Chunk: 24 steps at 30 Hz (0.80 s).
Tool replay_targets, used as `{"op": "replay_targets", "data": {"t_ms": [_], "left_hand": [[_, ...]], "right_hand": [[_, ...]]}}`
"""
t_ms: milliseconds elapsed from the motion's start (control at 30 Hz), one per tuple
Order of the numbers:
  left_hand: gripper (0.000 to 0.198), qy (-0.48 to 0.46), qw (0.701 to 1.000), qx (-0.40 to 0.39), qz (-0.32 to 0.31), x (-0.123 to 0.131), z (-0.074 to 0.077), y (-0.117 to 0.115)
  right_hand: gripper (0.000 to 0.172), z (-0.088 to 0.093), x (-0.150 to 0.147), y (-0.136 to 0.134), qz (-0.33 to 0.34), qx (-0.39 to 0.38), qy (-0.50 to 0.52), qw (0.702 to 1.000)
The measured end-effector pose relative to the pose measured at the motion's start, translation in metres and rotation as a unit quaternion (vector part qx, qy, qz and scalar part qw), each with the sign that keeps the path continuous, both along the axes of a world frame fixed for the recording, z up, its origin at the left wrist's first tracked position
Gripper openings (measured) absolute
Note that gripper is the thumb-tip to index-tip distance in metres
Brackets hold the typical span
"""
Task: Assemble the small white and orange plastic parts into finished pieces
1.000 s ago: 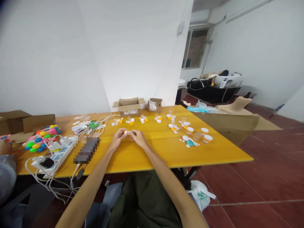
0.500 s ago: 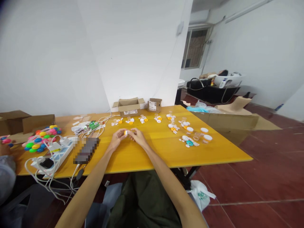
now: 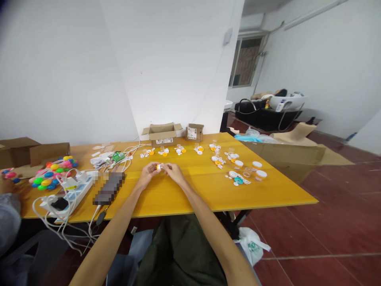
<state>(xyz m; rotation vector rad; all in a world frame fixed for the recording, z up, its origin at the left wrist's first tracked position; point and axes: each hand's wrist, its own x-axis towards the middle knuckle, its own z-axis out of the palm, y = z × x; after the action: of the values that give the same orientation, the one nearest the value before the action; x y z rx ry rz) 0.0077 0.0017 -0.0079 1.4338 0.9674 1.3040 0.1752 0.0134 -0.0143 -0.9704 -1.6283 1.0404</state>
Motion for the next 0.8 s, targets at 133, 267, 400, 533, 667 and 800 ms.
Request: {"op": "replay_targets", "data": {"t_ms": [133,267,400,533,667,800], "left_hand": [[0.037,-0.001,1.000,-0.001,0.001,0.000,0.002,-0.002],[0.037,-0.004,1.000,-0.004,-0.004,0.000,0.000,0.000],[0.038,-0.009,1.000,-0.001,0.013,0.000,-0.010,0.009],[0.039,-0.014,1.000,0.001,0.018,0.000,-0.022,0.021],[0.041,-0.015,1.000,-0.002,0.016,-0.001,-0.028,0.025],[0.041,-0.021,1.000,0.000,0.018,-0.002,-0.028,0.024]], "right_hand": [[0.040,-0.001,-0.002,-0.001,0.014,-0.006,0.033,0.999],[0.043,-0.001,0.000,-0.001,0.001,0.000,-0.021,1.000],[0.042,0.000,0.001,0.000,-0.033,0.025,-0.026,0.999],[0.039,-0.001,0.000,0.000,-0.027,0.028,-0.015,0.999],[0.045,-0.003,0.001,0.000,-0.045,0.019,-0.076,0.996],[0.037,-0.003,0.000,0.000,-0.055,0.044,-0.041,0.997]]}}
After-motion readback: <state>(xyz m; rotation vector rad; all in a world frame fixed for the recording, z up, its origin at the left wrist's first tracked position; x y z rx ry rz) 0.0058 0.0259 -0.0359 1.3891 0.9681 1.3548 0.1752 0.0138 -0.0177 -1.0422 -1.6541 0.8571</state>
